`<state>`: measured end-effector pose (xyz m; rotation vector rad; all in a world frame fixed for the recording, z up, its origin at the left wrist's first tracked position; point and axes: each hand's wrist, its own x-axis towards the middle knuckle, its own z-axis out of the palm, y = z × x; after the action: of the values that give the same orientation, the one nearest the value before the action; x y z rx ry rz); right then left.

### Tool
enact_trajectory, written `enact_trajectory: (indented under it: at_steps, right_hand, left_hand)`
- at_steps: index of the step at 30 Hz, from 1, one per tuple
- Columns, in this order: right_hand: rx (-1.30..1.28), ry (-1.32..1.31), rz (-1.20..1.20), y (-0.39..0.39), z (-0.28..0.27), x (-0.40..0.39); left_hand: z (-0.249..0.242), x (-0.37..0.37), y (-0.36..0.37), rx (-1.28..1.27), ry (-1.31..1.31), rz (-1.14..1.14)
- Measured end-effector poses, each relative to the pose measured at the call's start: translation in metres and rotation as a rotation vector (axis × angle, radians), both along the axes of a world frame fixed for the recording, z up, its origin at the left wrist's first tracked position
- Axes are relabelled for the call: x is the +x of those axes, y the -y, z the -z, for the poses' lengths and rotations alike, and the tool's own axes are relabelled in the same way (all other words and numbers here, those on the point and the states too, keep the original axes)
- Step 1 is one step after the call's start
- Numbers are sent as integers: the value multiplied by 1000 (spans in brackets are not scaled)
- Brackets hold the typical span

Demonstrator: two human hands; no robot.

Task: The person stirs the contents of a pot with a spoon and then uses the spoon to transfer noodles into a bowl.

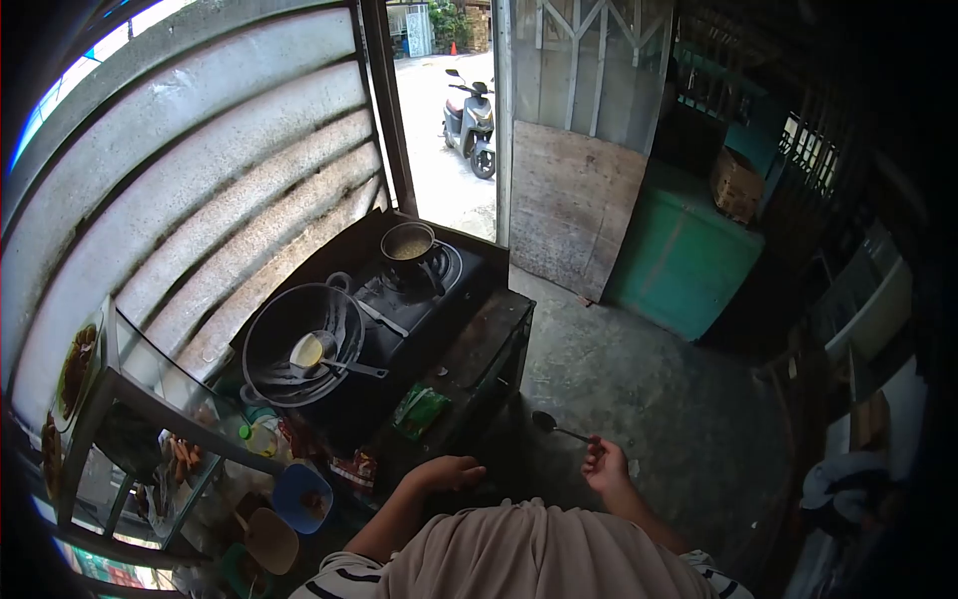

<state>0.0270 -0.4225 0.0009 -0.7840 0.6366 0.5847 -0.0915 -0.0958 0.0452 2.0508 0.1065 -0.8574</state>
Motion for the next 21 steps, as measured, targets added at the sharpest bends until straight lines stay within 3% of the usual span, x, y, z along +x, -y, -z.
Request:
enact_trajectory:
  at_steps: [5,8,11,15,21]
  right_hand:
    - [5,-8,-58,-31,8,82]
    - [7,-10,-87,-71,1,139]
    - [5,69,-181,-121,-18,185]
    - [98,25,-259,-179,-14,234]
    - [79,-16,-408,-262,-26,311]
  left_hand:
    - [2,57,-24,29,31,-58]
    - [3,87,-47,82,265,-67]
    - [-13,115,-58,-29,276,-275]
    - [-25,142,-70,35,347,-403]
    - [6,137,-87,-81,291,-660]
